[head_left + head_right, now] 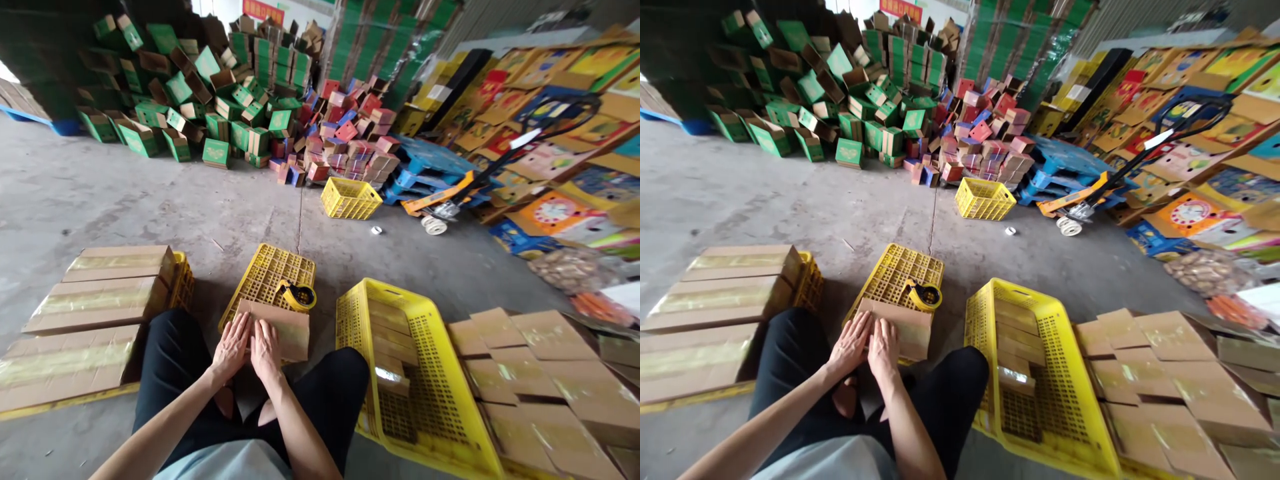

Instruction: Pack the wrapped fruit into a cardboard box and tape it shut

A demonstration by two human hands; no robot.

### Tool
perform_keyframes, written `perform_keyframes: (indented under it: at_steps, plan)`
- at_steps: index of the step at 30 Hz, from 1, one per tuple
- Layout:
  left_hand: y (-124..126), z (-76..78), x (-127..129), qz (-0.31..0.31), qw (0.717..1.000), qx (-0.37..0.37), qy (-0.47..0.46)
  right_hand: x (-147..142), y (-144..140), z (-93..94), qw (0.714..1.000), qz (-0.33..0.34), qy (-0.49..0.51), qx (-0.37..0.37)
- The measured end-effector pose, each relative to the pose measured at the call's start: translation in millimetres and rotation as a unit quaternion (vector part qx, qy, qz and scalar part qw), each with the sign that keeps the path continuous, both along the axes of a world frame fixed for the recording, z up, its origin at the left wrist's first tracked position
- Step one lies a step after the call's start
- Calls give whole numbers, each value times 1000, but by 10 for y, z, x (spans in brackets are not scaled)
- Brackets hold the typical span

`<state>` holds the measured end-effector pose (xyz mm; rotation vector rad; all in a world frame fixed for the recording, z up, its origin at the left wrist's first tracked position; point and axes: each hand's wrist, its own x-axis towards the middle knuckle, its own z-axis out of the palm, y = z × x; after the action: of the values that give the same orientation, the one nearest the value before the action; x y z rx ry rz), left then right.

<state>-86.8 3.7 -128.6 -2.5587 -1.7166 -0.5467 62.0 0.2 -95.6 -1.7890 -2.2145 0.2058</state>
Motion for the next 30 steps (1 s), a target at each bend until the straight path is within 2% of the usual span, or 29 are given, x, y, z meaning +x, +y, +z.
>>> perform_keyframes:
  at_steps: [5, 9, 13, 17, 22, 30]
  plan:
    - [24, 61, 25, 22, 999, -24, -1, 127, -181, -81, 999, 17, 4, 46]
    - [4, 77, 31, 24, 999, -33, 7, 296, -284, -42, 998, 6, -5, 64]
    - [-40, 46, 16, 21, 999, -32, 17, 622, -351, 17, 995, -36, -14, 87]
    - [-64, 12, 1, 15, 999, -29, 20, 891, -424, -12, 990, -69, -15, 121]
    - [-190, -19, 134, 13, 1000, -18, 18, 878, -485, -119, 987, -80, -17, 136]
    - [-718, -58, 642, -49, 998, -35, 0, 782, -508, -209, 985, -91, -20, 144]
